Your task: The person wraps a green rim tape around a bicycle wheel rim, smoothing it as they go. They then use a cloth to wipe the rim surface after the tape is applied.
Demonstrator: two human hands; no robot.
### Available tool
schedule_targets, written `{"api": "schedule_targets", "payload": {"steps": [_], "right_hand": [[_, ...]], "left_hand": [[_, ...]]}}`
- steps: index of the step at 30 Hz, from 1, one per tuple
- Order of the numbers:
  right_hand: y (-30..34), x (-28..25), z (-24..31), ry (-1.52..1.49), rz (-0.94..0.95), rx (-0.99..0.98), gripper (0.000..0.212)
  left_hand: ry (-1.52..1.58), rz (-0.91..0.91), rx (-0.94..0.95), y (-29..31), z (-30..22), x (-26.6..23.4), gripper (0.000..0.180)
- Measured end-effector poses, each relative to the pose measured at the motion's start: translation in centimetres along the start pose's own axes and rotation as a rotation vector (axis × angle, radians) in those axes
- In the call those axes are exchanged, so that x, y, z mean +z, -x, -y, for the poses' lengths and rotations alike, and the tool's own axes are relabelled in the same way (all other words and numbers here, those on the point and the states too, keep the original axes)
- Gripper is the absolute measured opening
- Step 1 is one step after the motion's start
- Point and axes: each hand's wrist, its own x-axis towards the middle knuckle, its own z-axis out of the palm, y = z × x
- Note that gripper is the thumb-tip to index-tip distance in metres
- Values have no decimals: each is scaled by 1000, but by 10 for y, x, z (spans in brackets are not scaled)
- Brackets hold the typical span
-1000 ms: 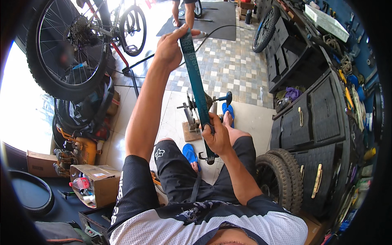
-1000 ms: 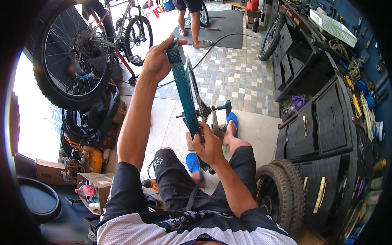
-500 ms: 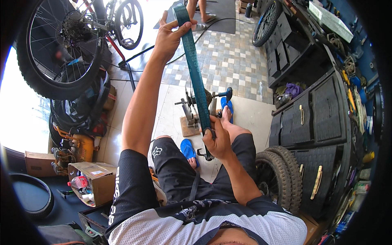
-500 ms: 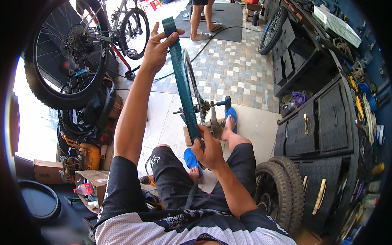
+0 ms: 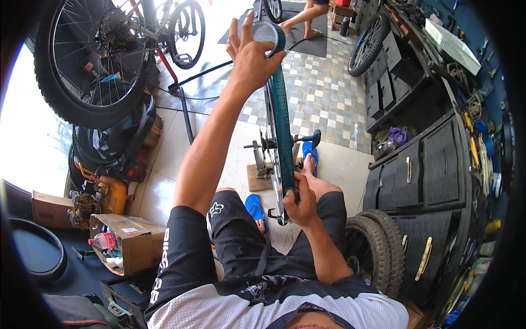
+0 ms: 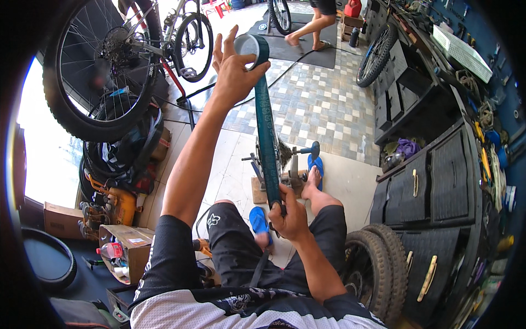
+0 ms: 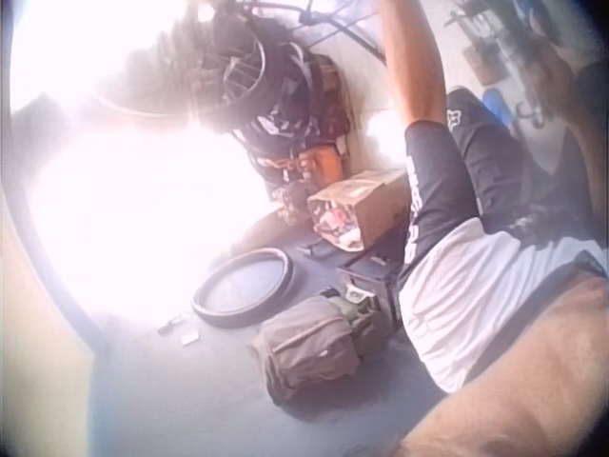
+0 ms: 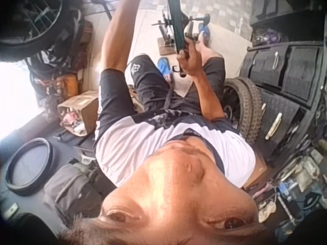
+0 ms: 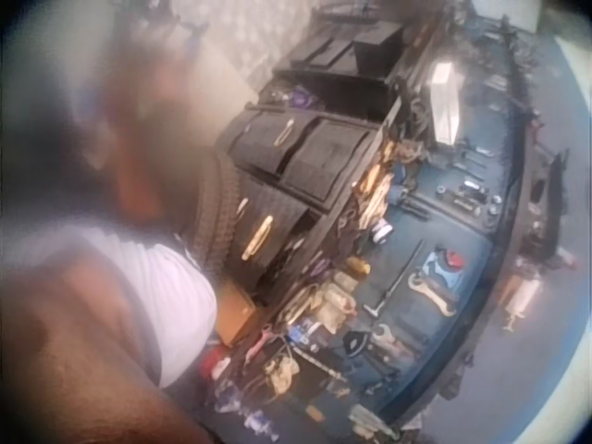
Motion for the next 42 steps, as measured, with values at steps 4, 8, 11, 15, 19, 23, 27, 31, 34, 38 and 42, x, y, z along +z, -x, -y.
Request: {"api": "schedule_targets", "payload": {"steps": [4,8,11,15,19,23,27,31,34,38,42], "right_hand": [[5,-1,-1,-13,29,6,43],[6,0,-2,-84,33,0,41],[1,0,2,-118,31,-7,41],[-2,-2,4,-76,43,-38,45],[0,-2,1,-90,39,-33,45],[-2,-3,-1,-96,42,-55,46],[-4,-5,6,-68,22,-13,48],[-16,-4,13,-66,45,43,50],[-22,-3,17,-43,46,26,50],[-21,-5,21,-29,51,60,49],[-20,-3,20,-29,32,8,47]], "left_hand": [[-75,169,-145,-19,-2,-22,37],[81,433,-298,-48,3,-40,40],[91,459,-385,-57,2,-42,37],[182,516,-368,-59,11,-44,46],[109,484,-372,-57,3,-45,48],[84,460,-350,-57,3,-41,48],[319,314,-184,-43,7,-40,49],[836,268,-74,-26,25,-49,33],[872,171,-112,-22,36,-40,26],[694,69,-82,-26,36,-29,26],[494,17,-99,-26,37,-16,26]]}}
